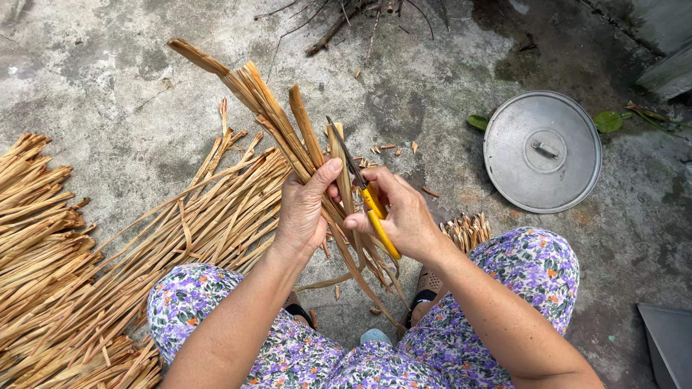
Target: The person sits on a concrete floor and uses yellow-handled shears to trim the ends of dried plant stalks. They hold a bundle in the left hand, cut the tips, and place the trimmed stalks into a growing pile on the right.
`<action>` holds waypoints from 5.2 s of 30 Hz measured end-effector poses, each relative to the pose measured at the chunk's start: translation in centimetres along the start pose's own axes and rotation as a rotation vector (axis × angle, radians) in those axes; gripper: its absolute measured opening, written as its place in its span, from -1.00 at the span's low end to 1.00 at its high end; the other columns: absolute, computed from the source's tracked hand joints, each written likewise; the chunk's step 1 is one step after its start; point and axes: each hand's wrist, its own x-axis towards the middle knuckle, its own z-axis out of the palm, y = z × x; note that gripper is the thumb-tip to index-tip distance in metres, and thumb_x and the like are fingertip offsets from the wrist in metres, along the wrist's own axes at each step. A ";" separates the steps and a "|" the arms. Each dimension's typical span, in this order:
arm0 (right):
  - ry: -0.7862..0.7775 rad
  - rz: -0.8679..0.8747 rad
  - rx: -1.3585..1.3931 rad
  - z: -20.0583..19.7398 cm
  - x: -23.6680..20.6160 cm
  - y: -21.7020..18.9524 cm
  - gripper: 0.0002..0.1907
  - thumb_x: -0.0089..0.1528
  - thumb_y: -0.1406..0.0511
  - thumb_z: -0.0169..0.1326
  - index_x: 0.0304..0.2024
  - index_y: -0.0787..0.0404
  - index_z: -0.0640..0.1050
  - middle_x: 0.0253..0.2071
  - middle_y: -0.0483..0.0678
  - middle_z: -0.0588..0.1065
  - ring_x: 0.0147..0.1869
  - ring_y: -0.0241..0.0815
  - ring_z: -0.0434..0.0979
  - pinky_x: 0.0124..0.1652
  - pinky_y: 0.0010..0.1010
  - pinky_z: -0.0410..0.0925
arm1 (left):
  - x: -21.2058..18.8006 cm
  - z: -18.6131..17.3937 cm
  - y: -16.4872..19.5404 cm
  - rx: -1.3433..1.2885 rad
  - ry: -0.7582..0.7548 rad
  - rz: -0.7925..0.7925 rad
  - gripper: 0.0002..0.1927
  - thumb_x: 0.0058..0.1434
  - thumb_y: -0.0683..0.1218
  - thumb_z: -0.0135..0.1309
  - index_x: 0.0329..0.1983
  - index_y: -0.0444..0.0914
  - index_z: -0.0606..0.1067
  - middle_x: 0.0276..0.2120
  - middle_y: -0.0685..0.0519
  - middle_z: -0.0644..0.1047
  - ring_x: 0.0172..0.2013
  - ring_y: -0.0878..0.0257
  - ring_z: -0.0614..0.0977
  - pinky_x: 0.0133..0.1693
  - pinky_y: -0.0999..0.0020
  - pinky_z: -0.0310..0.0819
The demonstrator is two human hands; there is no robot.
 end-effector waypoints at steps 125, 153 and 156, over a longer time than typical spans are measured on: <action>0.338 -0.029 0.794 -5.7 1.1 1.4 -0.67 0.22 0.53 0.12 0.00 0.17 0.45 -0.25 -0.12 0.47 -0.31 -0.35 0.47 -0.33 -0.52 0.41 | 1.2 -4.0 7.2 1.147 0.304 0.411 -0.76 0.35 0.07 0.25 -0.17 -0.18 0.56 -0.44 0.20 0.50 -0.46 0.39 0.49 -0.43 0.31 0.45; 0.121 -0.142 -0.100 -0.1 -0.8 -0.8 -0.13 0.01 0.03 0.42 0.25 0.26 0.39 0.07 0.06 0.47 0.19 -0.02 0.52 0.11 -0.18 0.40 | -0.1 -1.7 -1.0 0.103 -0.134 0.034 -0.87 0.28 -0.19 0.24 -0.11 -0.26 0.59 -0.33 0.10 0.61 -0.37 0.37 0.59 -0.29 0.51 0.55; 0.138 -0.081 -0.154 0.1 -0.6 -1.5 -0.11 -0.03 -0.02 0.42 0.23 0.24 0.41 0.01 0.04 0.48 0.02 -0.07 0.56 0.01 -0.22 0.43 | -0.1 -1.4 -1.3 0.115 -0.120 0.050 -0.88 0.28 -0.19 0.25 -0.14 -0.26 0.59 -0.34 0.13 0.60 -0.39 0.39 0.57 -0.32 0.53 0.53</action>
